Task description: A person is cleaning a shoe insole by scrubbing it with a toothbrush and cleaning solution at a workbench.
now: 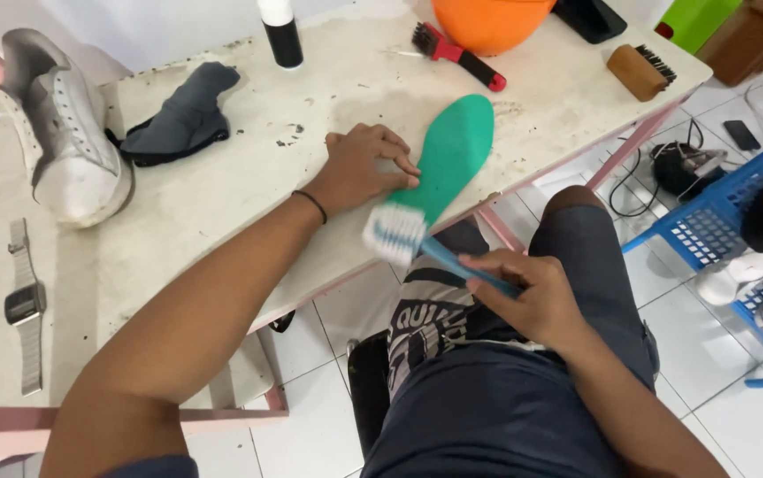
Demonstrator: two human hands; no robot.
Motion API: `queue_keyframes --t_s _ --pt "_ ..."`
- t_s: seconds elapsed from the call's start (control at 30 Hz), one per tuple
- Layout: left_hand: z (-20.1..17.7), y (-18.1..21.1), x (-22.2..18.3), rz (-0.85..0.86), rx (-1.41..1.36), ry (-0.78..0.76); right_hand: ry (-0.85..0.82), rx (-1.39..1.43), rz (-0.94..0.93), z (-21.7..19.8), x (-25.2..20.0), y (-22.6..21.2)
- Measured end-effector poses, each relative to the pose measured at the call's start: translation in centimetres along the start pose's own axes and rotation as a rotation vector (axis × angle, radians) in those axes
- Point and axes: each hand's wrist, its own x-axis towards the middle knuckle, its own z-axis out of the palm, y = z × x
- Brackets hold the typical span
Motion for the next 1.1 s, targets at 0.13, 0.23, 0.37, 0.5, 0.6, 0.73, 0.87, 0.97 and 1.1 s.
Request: queue_keyframes --t_s 0.13,0.23,0.37,0.5,0.6,0.73,0.87,0.97,1.1 --pt "0.2 -0.3 0.4 0.012 -0.020 0.006 -0.067 0.070 0.000 0.3 0.0 0.3" --pt "0.5 -0.8 0.3 -0.012 0.038 0.018 0.001 0.093 0.033 0.8 -0.1 0.3" --pt "0.6 -0.9 0.4 0.026 0.025 0.013 -0.034 0.136 0.010 0.8 -0.1 0.4" --pt "0.6 -1.5 0.7 0.066 0.063 0.024 -0.085 0.072 -0.007 -0.5 0.5 0.3" --pt "0.9 -1.8 0.6 0.090 0.037 0.022 0.057 0.069 -0.103 -2.0 0.0 -0.1" --pt "1.6 -1.7 0.1 0.134 0.066 0.040 0.140 -0.005 -0.114 -1.8 -0.3 2.3" --pt "1.0 -1.9 0.7 0.234 0.087 0.043 0.144 0.019 0.000 -2.2 0.5 4.5" --pt "1.3 -1.8 0.6 0.294 0.081 0.050 0.160 -0.014 0.000 -3.4 0.2 5.8" --pt "1.4 -1.7 0.6 0.339 0.080 0.085 0.227 -0.088 -0.018 -4.7 0.0 7.5"
